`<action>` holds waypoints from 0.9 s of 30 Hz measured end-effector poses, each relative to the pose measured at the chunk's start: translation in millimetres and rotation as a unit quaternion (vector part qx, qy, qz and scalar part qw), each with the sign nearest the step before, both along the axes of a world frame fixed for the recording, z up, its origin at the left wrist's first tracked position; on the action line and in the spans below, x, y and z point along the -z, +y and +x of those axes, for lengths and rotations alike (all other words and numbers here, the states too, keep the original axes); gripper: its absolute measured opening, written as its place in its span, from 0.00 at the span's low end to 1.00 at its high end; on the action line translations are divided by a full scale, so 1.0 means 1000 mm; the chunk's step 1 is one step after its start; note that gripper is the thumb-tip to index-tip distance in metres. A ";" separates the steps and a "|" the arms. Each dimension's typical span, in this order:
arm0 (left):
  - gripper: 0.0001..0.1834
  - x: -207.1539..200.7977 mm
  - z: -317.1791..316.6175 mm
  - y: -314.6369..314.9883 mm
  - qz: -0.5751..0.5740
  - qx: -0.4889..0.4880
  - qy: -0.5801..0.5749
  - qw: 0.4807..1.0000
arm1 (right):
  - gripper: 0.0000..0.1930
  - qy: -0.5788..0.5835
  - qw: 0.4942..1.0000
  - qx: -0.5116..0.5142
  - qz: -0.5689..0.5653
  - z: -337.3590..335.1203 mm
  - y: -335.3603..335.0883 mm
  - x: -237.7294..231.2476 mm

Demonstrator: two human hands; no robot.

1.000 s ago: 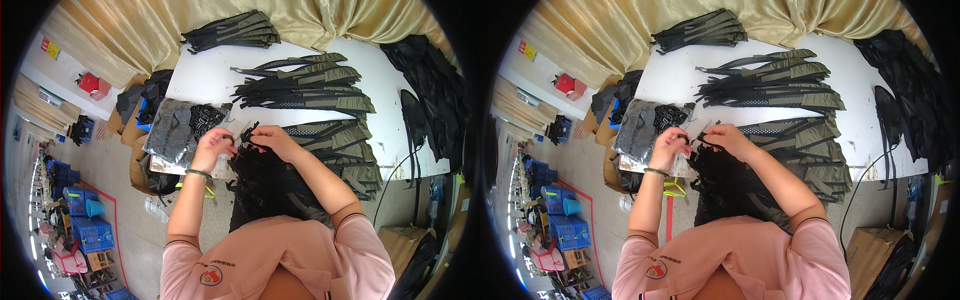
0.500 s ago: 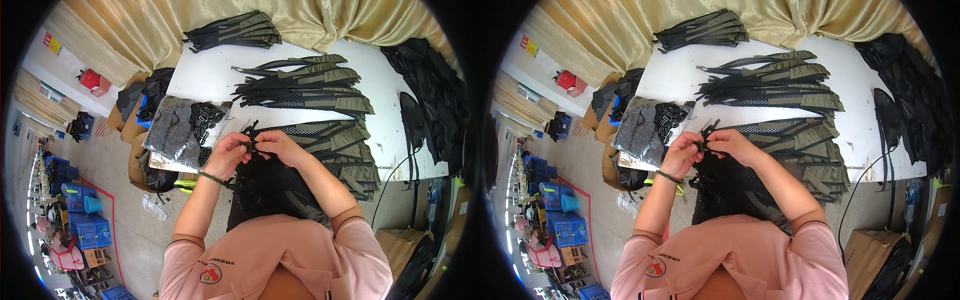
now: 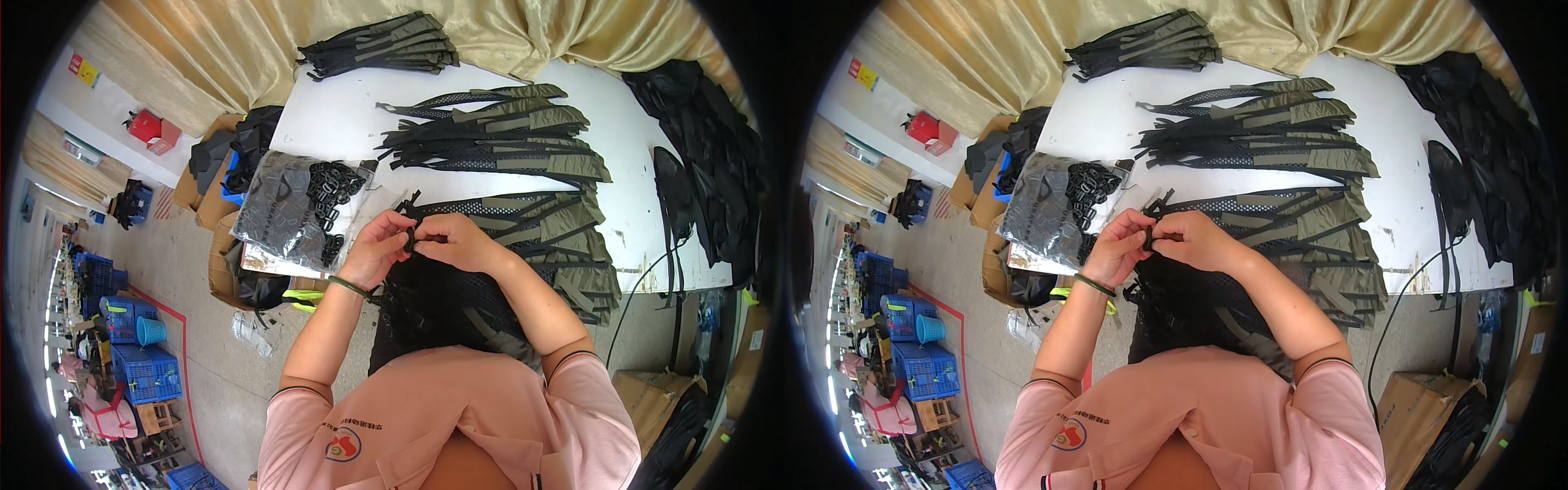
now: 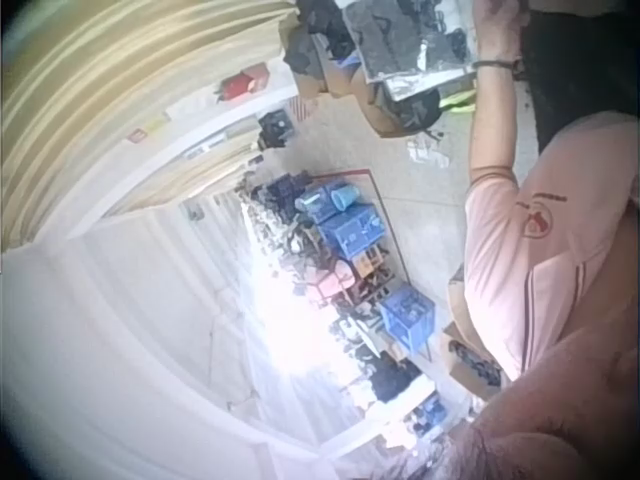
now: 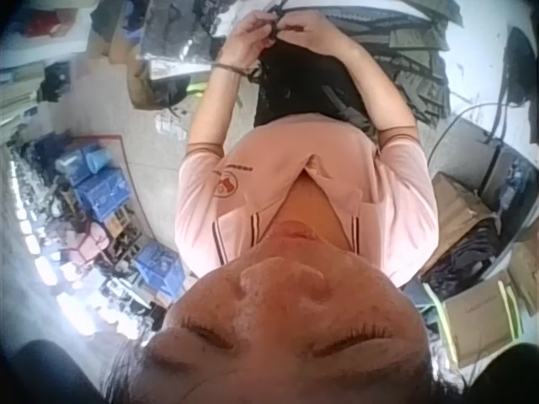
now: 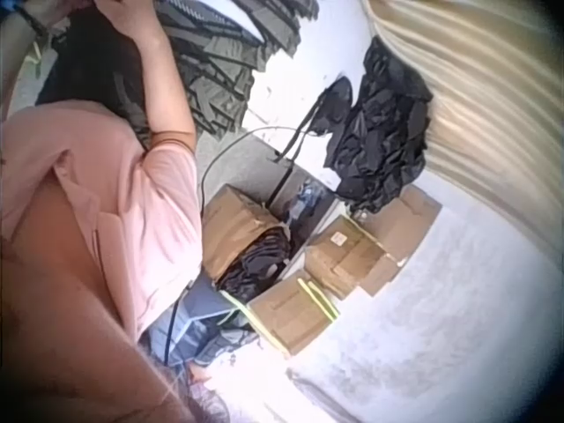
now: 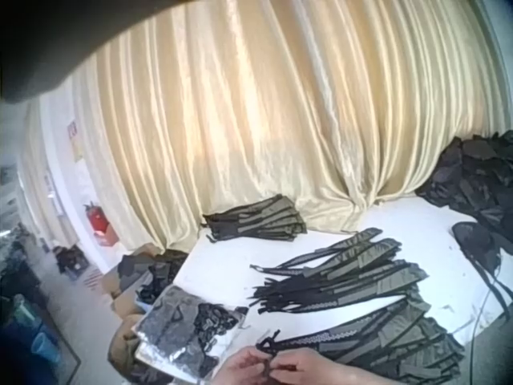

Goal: Assembling plastic buckles and adjustment clips onto mesh backpack or gear straps.

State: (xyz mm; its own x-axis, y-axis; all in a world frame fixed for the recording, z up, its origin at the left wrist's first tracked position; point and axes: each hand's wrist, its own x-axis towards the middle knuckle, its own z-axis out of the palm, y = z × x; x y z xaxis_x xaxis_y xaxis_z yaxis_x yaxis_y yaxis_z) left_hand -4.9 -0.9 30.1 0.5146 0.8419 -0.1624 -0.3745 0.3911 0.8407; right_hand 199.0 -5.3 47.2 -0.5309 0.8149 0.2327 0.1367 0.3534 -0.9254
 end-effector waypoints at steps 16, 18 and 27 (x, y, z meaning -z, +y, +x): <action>0.09 0.001 0.003 -0.002 0.014 0.007 -0.010 1.000 | 0.03 0.010 0.997 0.063 0.035 -0.005 -0.015 -0.012; 0.09 0.000 0.003 -0.002 0.024 0.008 0.000 1.000 | 0.03 0.007 0.995 0.092 0.021 -0.006 -0.018 -0.012; 0.11 -0.002 0.005 -0.004 0.049 -0.028 0.035 0.998 | 0.06 -0.087 0.978 0.080 0.174 -0.002 -0.018 -0.009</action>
State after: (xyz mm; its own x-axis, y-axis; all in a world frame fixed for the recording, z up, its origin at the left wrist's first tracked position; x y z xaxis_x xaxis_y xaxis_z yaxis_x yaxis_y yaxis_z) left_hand 0.3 -4.9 32.6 0.4559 0.8829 -0.1123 -0.3325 0.2860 0.8987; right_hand 196.5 -23.7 56.4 -0.4594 0.7779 0.4289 0.3604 0.6045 -0.7104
